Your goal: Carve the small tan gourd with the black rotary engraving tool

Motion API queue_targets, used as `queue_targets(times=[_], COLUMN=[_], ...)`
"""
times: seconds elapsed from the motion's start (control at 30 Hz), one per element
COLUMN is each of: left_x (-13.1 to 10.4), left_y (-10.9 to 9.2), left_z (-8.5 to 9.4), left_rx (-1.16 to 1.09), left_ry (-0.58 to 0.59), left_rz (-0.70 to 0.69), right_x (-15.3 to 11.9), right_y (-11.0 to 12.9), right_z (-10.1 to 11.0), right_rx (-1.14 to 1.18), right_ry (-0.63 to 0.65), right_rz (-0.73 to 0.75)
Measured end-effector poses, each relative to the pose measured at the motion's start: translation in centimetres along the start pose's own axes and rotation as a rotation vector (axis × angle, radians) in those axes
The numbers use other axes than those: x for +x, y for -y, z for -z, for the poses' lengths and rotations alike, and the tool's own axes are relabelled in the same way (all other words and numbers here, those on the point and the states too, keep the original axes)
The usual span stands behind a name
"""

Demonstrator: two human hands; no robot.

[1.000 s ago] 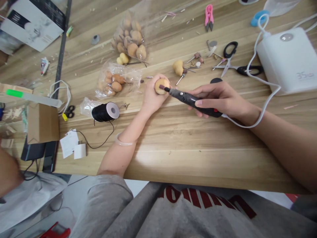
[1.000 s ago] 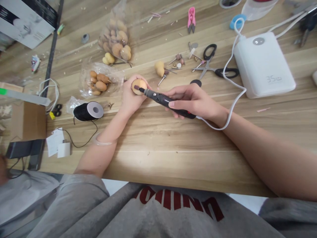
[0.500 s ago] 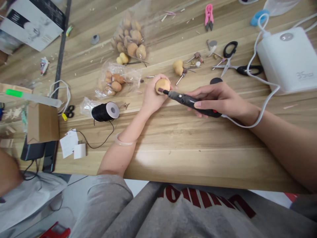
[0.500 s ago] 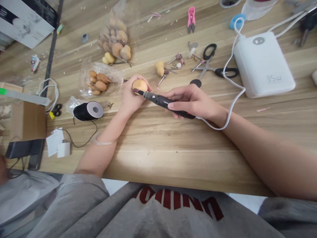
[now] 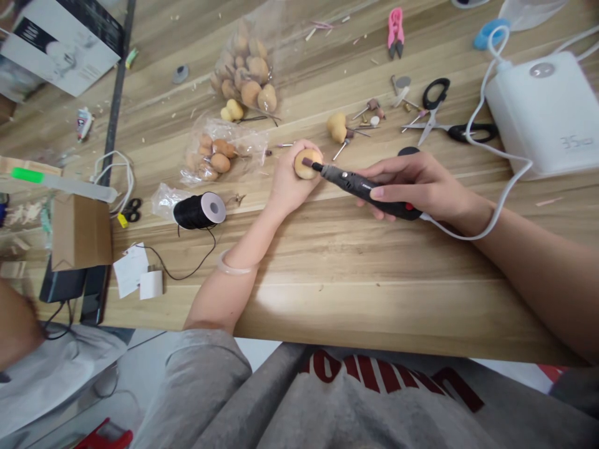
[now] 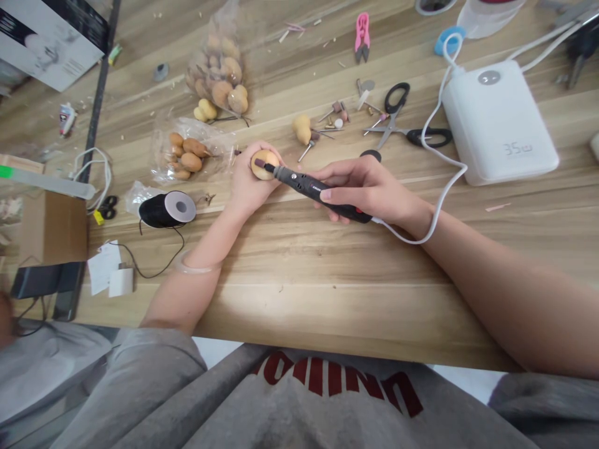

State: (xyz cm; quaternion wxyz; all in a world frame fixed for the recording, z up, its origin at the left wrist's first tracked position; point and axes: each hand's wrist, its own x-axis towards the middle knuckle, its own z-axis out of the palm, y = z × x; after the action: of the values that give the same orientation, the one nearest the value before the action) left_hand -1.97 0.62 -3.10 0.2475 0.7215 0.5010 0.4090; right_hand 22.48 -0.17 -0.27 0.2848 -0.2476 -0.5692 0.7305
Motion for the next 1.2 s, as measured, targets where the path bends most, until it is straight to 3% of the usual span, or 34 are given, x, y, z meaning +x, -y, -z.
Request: queue_targets(times=[0.1, 0.27, 0.4, 0.57, 0.73, 0.87, 1.03, 1.2], left_x=[-0.06, 0.01, 0.0, 0.05, 0.07, 0.13, 0.13, 0.16], left_y=[0.1, 0.04, 0.17, 0.22, -0.37, -0.56, -0.29, -0.49], left_z=[-0.03, 0.0, -0.05, -0.03, 0.0, 0.05, -0.19, -0.11], left_rx=[-0.008, 0.026, -0.019, -0.019, -0.07, 0.0, -0.072, 0.003], left_ry=[0.009, 0.001, 0.011, 0.006, 0.023, -0.005, -0.013, -0.034], left_rz=[0.009, -0.025, 0.007, 0.011, 0.059, 0.022, 0.044, 0.0], right_x=[0.01, -0.01, 0.01, 0.04, 0.02, 0.01, 0.0, -0.03], right_y=[0.03, 0.21, 0.2, 0.05, 0.09, 0.13, 0.09, 0.15], right_z=[-0.01, -0.11, -0.16, -0.07, -0.08, -0.07, -0.08, 0.0], right_rx=[-0.008, 0.006, 0.005, 0.025, -0.002, 0.039, 0.026, 0.024], right_ry=[0.039, -0.023, 0.039, -0.044, 0.049, -0.045, 0.04, -0.043], right_rz=[-0.009, 0.003, -0.016, 0.006, -0.008, 0.001, -0.012, -0.018])
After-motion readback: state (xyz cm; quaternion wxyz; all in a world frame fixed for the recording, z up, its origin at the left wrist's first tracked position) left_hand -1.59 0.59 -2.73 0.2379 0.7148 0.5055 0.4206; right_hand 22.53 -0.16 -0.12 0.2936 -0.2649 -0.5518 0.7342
